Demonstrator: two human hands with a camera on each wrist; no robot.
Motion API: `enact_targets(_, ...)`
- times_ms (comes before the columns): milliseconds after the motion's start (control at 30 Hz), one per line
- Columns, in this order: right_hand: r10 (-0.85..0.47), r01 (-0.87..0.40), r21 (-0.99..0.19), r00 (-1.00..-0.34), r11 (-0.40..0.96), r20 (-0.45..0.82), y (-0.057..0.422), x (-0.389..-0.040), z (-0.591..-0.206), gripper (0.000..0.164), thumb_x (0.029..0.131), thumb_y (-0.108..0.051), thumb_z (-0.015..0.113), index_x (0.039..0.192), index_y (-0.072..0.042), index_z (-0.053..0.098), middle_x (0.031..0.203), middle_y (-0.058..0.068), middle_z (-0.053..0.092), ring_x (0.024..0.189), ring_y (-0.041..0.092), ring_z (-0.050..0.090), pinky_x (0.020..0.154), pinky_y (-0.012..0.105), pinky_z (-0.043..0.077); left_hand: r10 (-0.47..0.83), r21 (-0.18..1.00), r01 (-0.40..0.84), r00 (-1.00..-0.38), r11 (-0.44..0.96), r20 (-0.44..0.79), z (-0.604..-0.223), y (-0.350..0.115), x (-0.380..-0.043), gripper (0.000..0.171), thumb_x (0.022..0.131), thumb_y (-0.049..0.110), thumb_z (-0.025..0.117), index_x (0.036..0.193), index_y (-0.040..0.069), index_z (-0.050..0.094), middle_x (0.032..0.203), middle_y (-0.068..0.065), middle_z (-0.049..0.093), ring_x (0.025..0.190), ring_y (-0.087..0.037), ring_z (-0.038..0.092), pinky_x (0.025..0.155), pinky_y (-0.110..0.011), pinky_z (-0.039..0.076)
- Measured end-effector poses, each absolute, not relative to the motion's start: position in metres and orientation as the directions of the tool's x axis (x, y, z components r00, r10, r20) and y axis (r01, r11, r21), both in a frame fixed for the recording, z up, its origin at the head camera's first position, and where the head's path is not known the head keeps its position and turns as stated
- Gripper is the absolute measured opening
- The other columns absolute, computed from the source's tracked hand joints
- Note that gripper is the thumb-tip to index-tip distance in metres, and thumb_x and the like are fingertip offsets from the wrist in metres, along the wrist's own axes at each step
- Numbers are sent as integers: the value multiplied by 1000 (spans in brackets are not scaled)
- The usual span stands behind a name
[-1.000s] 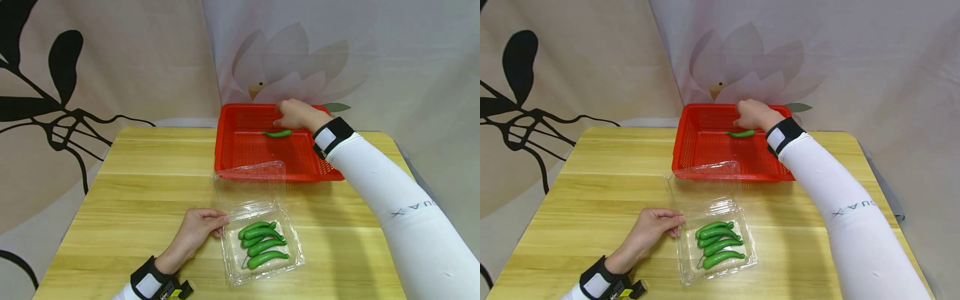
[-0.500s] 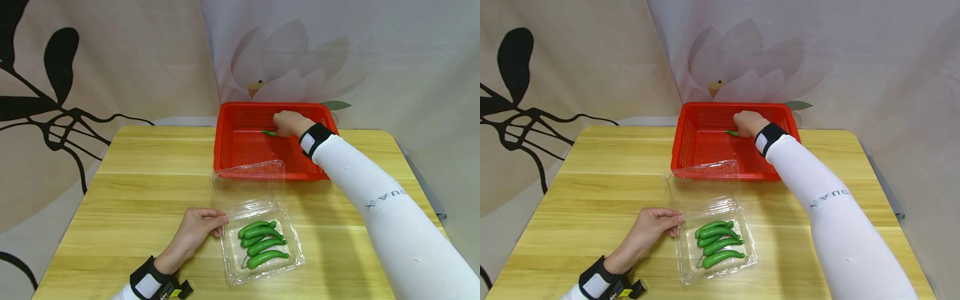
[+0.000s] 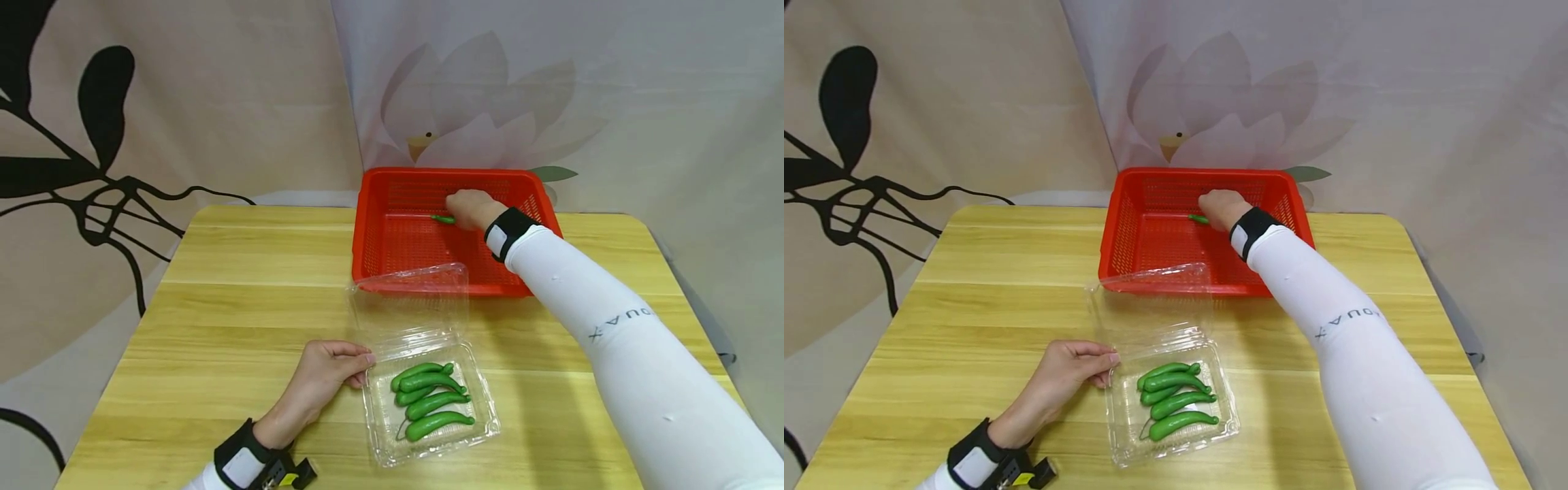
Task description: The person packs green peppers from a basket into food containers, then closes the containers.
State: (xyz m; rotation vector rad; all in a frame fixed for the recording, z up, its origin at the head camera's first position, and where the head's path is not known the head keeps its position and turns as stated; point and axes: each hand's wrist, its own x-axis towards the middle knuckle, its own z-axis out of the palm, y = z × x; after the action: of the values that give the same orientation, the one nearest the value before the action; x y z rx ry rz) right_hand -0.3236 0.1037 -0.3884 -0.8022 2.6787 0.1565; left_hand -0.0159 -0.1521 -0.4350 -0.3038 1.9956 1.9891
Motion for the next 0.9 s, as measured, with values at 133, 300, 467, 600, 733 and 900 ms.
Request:
enact_targets(133,-520,-560,7,-773,829,-364,105,-323,-390,19,98,-10,74,115,-2,71,101,16,73,88,31,62,97,47,59,64,934,-356,-932,13,-357,-435,-151,-16,23,91,3,80,107,-13,75,77,-16,74,60,-13,66,58,-25,59)
enact_targets(300,-512,-537,-47,-769,842,-383,109,-320,-388,25,95,-8,77,116,0,68,101,18,71,89,32,62,97,48,58,67,935,-356,-932,9,-355,-435,-151,-16,23,91,3,80,106,-14,75,76,-16,73,60,-13,66,57,-24,59)
enact_targets(467,-484,-484,-115,-770,868,-416,115,-321,-389,22,95,-7,77,115,0,70,96,15,71,82,29,64,81,40,62,63,935,-355,-933,3,-354,-435,-151,-16,24,91,2,80,107,-14,74,77,-16,74,60,-13,66,57,-24,59)
enact_targets(600,-497,-491,-130,-763,861,-413,123,-322,-391,6,98,-4,69,103,-2,72,82,12,66,73,26,61,67,34,58,68,935,-353,-933,-1,-353,-437,-151,-16,24,91,2,80,108,-15,74,77,-16,74,60,-13,66,58,-25,59)
enact_targets(733,-558,-565,-98,-746,819,-365,130,-319,-386,10,93,0,71,103,-3,72,87,11,66,80,28,59,76,39,57,68,936,-353,-933,5,-352,-438,-151,-17,23,91,2,80,107,-14,75,77,-18,74,60,-13,66,57,-25,60)
enact_targets(900,-613,-643,-50,-701,765,-364,133,-315,-385,27,84,3,80,110,-6,76,104,12,70,95,31,60,94,47,56,63,935,-354,-933,12,-354,-439,-150,-17,21,91,1,79,105,-14,75,77,-19,73,60,-13,66,57,-25,60)
